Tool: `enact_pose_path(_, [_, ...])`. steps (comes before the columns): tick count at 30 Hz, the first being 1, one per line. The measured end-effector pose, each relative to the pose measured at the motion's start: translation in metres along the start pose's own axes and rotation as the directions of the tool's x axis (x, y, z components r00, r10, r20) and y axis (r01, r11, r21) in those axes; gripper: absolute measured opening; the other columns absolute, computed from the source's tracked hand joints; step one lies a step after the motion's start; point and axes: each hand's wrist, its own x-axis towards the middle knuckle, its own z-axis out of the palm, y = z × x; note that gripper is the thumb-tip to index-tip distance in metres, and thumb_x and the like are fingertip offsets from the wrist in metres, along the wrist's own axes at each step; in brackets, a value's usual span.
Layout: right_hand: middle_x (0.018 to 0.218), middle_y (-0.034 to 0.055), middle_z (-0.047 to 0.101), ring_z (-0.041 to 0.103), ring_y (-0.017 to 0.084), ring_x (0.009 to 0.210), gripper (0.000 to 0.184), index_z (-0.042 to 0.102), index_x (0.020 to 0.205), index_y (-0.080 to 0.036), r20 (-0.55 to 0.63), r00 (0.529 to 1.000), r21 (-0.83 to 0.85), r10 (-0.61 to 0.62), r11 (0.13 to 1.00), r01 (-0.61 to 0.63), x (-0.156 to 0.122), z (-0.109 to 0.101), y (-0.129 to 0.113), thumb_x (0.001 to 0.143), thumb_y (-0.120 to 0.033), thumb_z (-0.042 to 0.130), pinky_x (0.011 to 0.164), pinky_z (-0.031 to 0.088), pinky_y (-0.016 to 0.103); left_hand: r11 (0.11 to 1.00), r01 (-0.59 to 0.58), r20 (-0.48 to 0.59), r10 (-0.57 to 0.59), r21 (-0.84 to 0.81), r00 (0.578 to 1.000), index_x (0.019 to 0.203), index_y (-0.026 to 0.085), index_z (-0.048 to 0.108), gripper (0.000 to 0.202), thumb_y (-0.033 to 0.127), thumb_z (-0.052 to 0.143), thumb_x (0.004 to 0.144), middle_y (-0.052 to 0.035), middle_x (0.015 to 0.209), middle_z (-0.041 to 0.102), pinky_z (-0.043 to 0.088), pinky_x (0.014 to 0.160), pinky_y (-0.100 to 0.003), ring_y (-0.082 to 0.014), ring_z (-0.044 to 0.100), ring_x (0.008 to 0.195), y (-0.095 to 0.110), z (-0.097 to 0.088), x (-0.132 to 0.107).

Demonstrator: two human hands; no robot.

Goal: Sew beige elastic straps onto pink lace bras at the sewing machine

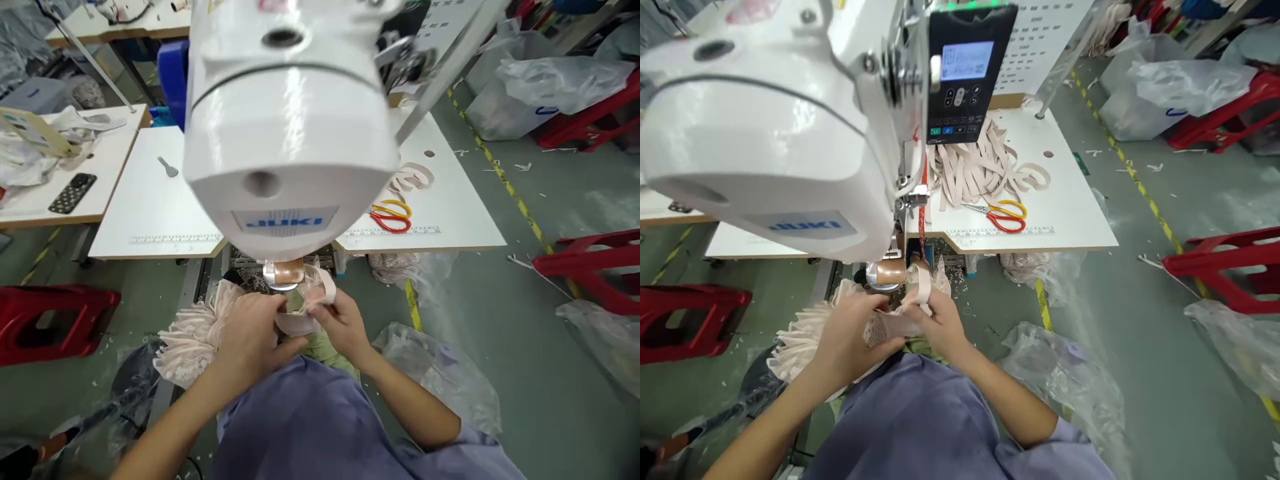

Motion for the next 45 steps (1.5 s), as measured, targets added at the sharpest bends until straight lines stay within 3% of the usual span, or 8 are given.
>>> enact_pose_path(4, [0.084,0.0045,0.069,0.067,0.019,0.078,0.005,0.07,0.093,-0.021,0.147,0.872,-0.27,-0.467,0.829,0.49,-0.025,-0.002,-0.006,0.093,-0.02,0.065,0.068,0.054,0.032,0.962,-0.245,-0.025,0.25,0.12,0.968,0.089,0.018,0.063,0.011,0.024,0.055,0.094,-0.0013,0.067,0.061,0.039,0.066,-0.034,-0.0186,0.054,0.065,-0.008,0.019,0.0])
enact_pose_path(8, [0.083,0.0048,0.071,0.069,0.02,0.077,0.014,0.073,0.099,-0.018,0.229,0.768,-0.39,-0.598,0.667,0.635,-0.033,-0.007,-0.004,0.087,-0.01,0.07,0.068,0.057,0.033,0.93,-0.314,-0.15,0.343,0.188,0.927,0.081,0.018,0.062,0.021,0.015,0.049,0.096,-0.0002,0.06,0.056,0.036,0.065,-0.032,-0.016,0.047,0.06,-0.017,0.022,-0.001])
enact_pose_path(17, [0.082,0.0035,0.073,0.071,0.019,0.077,0.019,0.074,0.102,-0.017,0.271,0.725,-0.391,-0.633,0.616,0.684,-0.033,-0.008,-0.004,0.086,-0.008,0.071,0.072,0.062,0.033,0.926,-0.346,-0.245,0.373,0.148,0.895,0.085,0.017,0.06,0.015,0.011,0.049,0.092,0.0003,0.06,0.057,0.037,0.063,-0.031,-0.0156,0.048,0.06,-0.015,0.015,-0.002])
enact_pose_path(21, [0.089,0.007,0.074,0.073,0.022,0.086,0.022,0.074,0.106,-0.017,0.256,0.763,-0.358,-0.593,0.675,0.645,-0.034,-0.007,-0.005,0.086,-0.006,0.07,0.076,0.062,0.034,0.93,-0.356,-0.273,0.368,0.096,0.889,0.093,0.017,0.058,0.01,0.011,0.052,0.091,0.0021,0.061,0.055,0.037,0.061,-0.03,-0.0152,0.048,0.059,-0.019,0.014,-0.002])
enact_pose_path(28, [0.093,0.0087,0.075,0.075,0.023,0.089,0.018,0.072,0.104,-0.016,0.233,0.808,-0.259,-0.542,0.766,0.589,-0.033,-0.006,-0.014,0.088,-0.009,0.068,0.077,0.062,0.031,0.796,-0.605,-0.239,0.589,0.011,0.772,0.097,0.018,0.057,0.007,0.013,0.053,0.095,0.0022,0.062,0.057,0.041,0.061,-0.029,-0.0139,0.05,0.057,-0.027,0.007,-0.004])
enact_pose_path(33, [0.086,0.0044,0.076,0.076,0.021,0.084,0.026,0.072,0.112,-0.018,0.247,0.807,-0.22,-0.536,0.78,0.586,-0.036,-0.006,-0.016,0.088,-0.009,0.068,0.071,0.062,0.027,0.787,-0.613,-0.258,0.581,-0.064,0.772,0.088,0.018,0.053,0.011,0.013,0.049,0.097,0.0045,0.055,0.048,0.038,0.056,-0.029,-0.0132,0.041,0.05,-0.027,0.011,-0.008])
enact_pose_path(40, [0.078,0.0033,0.073,0.076,0.021,0.086,0.018,0.072,0.104,-0.014,0.267,0.783,-0.193,-0.562,0.764,0.615,-0.036,-0.006,-0.017,0.088,-0.007,0.069,0.076,0.063,0.026,0.78,-0.623,-0.297,0.582,-0.062,0.757,0.097,0.016,0.058,0.006,0.015,0.052,0.096,0.0044,0.054,0.051,0.04,0.054,-0.028,-0.0131,0.044,0.05,-0.024,0.007,-0.009])
enact_pose_path(45, [0.077,0.0011,0.073,0.076,0.02,0.081,0.026,0.07,0.112,-0.016,0.296,0.779,-0.165,-0.552,0.774,0.611,-0.036,-0.006,-0.018,0.088,-0.006,0.067,0.075,0.065,0.027,0.777,-0.626,-0.271,0.59,-0.067,0.76,0.088,0.019,0.056,0.01,0.014,0.052,0.095,0.0054,0.052,0.048,0.039,0.053,-0.028,-0.0125,0.043,0.047,-0.023,0.005,-0.009])
